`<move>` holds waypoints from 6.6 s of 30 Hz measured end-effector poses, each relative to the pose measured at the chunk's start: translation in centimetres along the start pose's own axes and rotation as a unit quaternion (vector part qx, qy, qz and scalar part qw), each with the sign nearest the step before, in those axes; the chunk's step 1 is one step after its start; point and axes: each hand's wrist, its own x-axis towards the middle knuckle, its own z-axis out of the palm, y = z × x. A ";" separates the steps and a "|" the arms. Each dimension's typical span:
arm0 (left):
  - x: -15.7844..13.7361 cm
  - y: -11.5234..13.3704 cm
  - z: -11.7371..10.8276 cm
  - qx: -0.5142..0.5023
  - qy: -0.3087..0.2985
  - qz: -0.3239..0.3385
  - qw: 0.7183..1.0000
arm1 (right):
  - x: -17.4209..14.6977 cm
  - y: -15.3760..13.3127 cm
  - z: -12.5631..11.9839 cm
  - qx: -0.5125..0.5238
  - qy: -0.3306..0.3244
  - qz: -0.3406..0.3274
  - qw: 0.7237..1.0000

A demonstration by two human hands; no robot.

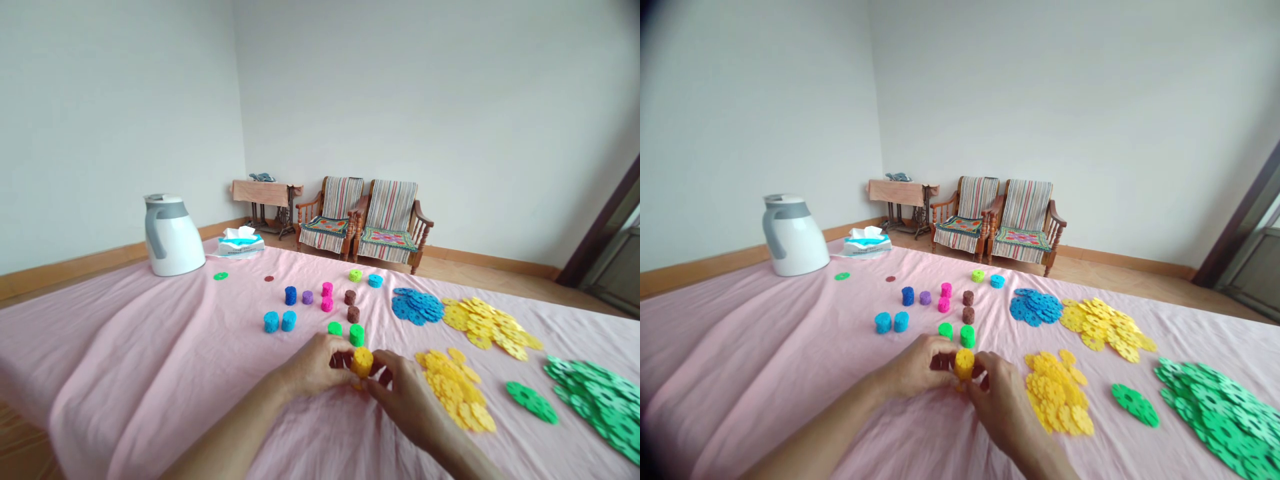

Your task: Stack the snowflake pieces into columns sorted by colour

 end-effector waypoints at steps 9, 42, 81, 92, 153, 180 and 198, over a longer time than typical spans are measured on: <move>0.0 0.1 0.0 0.007 0.014 -0.005 1.000 | 0.0 -0.1 -0.2 0.006 0.003 -0.003 1.000; -0.3 0.1 -0.5 0.051 0.042 0.001 0.998 | -0.3 -0.2 -0.8 -0.018 -0.018 -0.001 1.000; -0.2 0.5 -0.1 0.097 0.036 0.006 0.995 | 0.3 0.4 1.4 -0.049 0.025 0.008 0.998; -0.2 0.1 -0.2 0.127 0.056 -0.028 0.990 | 0.7 0.3 1.8 -0.069 0.037 0.006 0.997; -2.2 2.4 3.8 0.130 0.250 -0.119 0.952 | -1.5 6.2 -4.5 -0.108 0.208 -0.113 0.966; -2.4 0.9 4.6 0.054 0.246 -0.115 0.961 | -3.0 0.7 -0.7 -0.041 0.027 -0.082 0.995; -3.0 2.0 4.1 0.208 0.311 -0.005 0.927 | -2.8 2.3 -0.5 -0.040 0.108 -0.116 0.987</move>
